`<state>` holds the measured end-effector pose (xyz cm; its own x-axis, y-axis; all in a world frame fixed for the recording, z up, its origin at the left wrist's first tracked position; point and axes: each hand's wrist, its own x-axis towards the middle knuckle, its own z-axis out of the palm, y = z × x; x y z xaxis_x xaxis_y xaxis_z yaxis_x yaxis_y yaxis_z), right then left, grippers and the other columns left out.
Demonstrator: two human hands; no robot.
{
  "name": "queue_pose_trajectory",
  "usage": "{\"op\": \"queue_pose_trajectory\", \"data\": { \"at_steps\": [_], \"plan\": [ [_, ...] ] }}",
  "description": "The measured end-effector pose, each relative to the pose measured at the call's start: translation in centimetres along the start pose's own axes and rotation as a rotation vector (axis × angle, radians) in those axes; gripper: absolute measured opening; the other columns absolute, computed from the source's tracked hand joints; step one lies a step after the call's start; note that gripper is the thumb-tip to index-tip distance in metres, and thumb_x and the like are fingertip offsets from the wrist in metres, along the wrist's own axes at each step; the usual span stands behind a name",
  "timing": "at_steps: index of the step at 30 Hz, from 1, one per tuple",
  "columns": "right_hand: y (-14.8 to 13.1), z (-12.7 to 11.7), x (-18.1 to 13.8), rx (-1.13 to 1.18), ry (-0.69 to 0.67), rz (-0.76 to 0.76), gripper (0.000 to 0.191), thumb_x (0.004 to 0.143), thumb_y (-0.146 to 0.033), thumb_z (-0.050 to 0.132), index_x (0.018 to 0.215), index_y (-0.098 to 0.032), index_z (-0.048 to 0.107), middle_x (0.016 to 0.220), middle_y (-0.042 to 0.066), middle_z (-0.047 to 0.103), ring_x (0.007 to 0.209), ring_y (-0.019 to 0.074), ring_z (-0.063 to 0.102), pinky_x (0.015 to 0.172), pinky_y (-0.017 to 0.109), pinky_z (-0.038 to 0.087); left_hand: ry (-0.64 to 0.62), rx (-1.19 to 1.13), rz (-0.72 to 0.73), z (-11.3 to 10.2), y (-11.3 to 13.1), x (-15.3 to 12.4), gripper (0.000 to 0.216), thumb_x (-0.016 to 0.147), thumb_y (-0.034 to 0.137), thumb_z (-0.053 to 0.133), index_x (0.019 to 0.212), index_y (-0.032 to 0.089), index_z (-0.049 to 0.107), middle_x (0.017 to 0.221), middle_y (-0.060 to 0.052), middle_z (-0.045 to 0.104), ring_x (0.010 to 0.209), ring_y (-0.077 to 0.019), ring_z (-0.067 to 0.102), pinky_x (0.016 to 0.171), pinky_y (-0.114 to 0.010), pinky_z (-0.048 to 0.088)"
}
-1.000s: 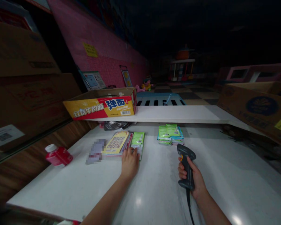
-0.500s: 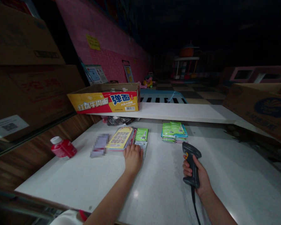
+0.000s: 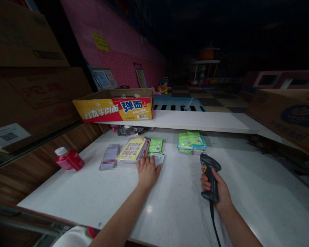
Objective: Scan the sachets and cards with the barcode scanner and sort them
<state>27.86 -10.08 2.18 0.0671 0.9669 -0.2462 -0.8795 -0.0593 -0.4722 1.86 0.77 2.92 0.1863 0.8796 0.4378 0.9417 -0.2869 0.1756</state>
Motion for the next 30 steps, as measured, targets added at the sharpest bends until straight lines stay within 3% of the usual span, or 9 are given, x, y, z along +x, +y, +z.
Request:
{"op": "queue_pose_trajectory", "data": {
  "at_steps": [3,7,14,19,21,25,30],
  "plan": [
    [0.0,0.0,0.0,-0.008,-0.009,0.005,0.026,0.074,-0.029,0.074,0.092,-0.016,0.061,0.06,-0.004,0.046,0.042,0.0059,0.04,0.035,0.014,0.039,-0.004,-0.065,0.03,-0.1,-0.2,0.1,0.056,0.081,0.042,0.062,0.127,0.013,0.052,0.111,-0.017,0.058,0.112,-0.0348,0.049,0.098,-0.05,0.037],
    [0.0,0.1,0.0,0.002,-0.006,0.005,0.026,0.073,-0.029,0.075,0.091,-0.015,0.062,0.06,-0.004,0.048,0.042,0.0054,0.041,0.035,0.013,0.039,-0.021,-0.38,0.084,0.3,-1.0,0.3,0.061,0.078,0.028,0.066,0.133,0.017,0.043,0.117,-0.013,0.054,0.106,-0.0257,0.056,0.091,-0.039,0.046],
    [0.7,1.3,-0.6,-0.238,0.031,-0.001,0.034,0.069,-0.037,0.079,0.09,-0.014,0.065,0.057,-0.003,0.052,0.04,0.0044,0.041,0.034,0.013,0.036,0.055,-0.926,-0.147,1.1,-2.8,0.9,0.037,0.081,0.027,0.062,0.115,0.018,0.054,0.102,-0.006,0.065,0.091,-0.019,0.063,0.082,-0.032,0.05],
    [2.4,3.7,-2.3,-0.736,0.122,0.011,0.041,0.07,-0.045,0.077,0.095,-0.016,0.063,0.056,-0.003,0.056,0.038,0.0084,0.047,0.032,0.018,0.039,0.086,-0.97,-0.205,1.4,-3.1,1.0,0.028,0.083,0.034,0.059,0.107,0.019,0.06,0.099,-0.006,0.068,0.087,-0.019,0.064,0.079,-0.032,0.05],
    [3.2,4.8,-3.1,-0.9,0.085,0.028,0.045,0.069,-0.046,0.078,0.099,-0.017,0.061,0.054,-0.004,0.056,0.036,0.0098,0.047,0.03,0.02,0.039,0.097,-0.981,-0.209,1.6,-3.2,1.0,0.029,0.083,0.035,0.059,0.108,0.018,0.06,0.1,-0.006,0.068,0.089,-0.0197,0.064,0.08,-0.032,0.05],
    [4.6,7.0,-4.9,-1.086,-0.048,0.01,0.047,0.067,-0.049,0.076,0.098,-0.019,0.057,0.051,-0.007,0.054,0.031,0.0098,0.045,0.028,0.02,0.036,0.125,-1.031,-0.187,1.7,-3.3,0.9,0.028,0.084,0.03,0.057,0.109,0.018,0.058,0.103,-0.007,0.067,0.093,-0.0208,0.063,0.083,-0.034,0.049],
    [5.1,8.7,-6.4,-1.245,-0.066,0.022,0.046,0.076,-0.056,0.064,0.1,-0.019,0.054,0.054,-0.008,0.051,0.034,0.0096,0.047,0.031,0.02,0.038,0.169,-1.037,-0.157,1.7,-3.3,0.8,0.026,0.082,0.027,0.059,0.106,0.017,0.059,0.101,-0.008,0.067,0.093,-0.0221,0.063,0.084,-0.036,0.05]
  ]
}}
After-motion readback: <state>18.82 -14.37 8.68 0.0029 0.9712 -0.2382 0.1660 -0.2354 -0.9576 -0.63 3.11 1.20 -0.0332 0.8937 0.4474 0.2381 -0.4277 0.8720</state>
